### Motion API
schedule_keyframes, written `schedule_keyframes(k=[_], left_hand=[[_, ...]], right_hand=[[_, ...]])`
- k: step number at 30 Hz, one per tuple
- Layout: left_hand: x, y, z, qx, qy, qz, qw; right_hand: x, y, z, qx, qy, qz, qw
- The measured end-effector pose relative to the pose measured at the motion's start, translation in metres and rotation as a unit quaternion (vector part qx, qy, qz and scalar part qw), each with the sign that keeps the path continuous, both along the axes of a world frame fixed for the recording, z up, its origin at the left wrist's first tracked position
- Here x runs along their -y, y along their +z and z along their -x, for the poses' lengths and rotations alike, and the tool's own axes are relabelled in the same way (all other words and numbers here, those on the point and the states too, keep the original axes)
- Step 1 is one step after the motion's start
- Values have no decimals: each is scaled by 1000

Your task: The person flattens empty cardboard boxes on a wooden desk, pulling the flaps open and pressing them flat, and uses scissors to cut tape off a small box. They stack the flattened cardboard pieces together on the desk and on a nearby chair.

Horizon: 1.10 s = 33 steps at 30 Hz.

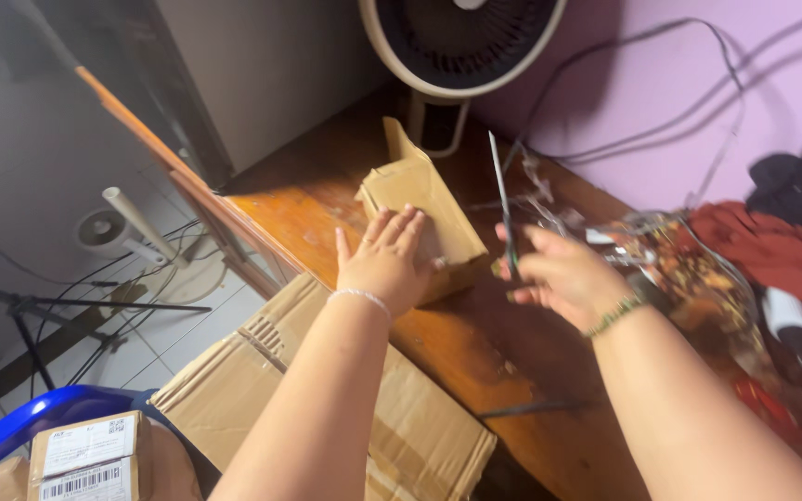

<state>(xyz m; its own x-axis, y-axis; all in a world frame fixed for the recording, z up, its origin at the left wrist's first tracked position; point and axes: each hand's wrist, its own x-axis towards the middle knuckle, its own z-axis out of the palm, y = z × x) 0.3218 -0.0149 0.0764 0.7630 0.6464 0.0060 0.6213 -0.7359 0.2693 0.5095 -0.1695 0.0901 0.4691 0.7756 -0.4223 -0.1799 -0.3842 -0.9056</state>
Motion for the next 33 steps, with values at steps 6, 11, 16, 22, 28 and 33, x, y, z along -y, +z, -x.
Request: schedule_keyframes(k=[6,11,16,22,28,33], left_hand=[[-11,25,1,-64,15,101,993],[-18,45,-4,-151,-7,96,984],[-14,49,-17,-175,62,118,976],[-19,55,-24,-226,85,188,952],[-21,46,-26,-225,93,208,947],[-38,39,-26,-267,-1,162,950]], right_hand=[[31,-7,-5,-20,81,69,994],[42,-3,-1,-79,224,111,965],[33,19,-13,-102,226,137,959],[13,56,-38,-22,268,259,928],[-19,68,-56,19,341,307,888],[-43,78,-81,38,416,375,827]])
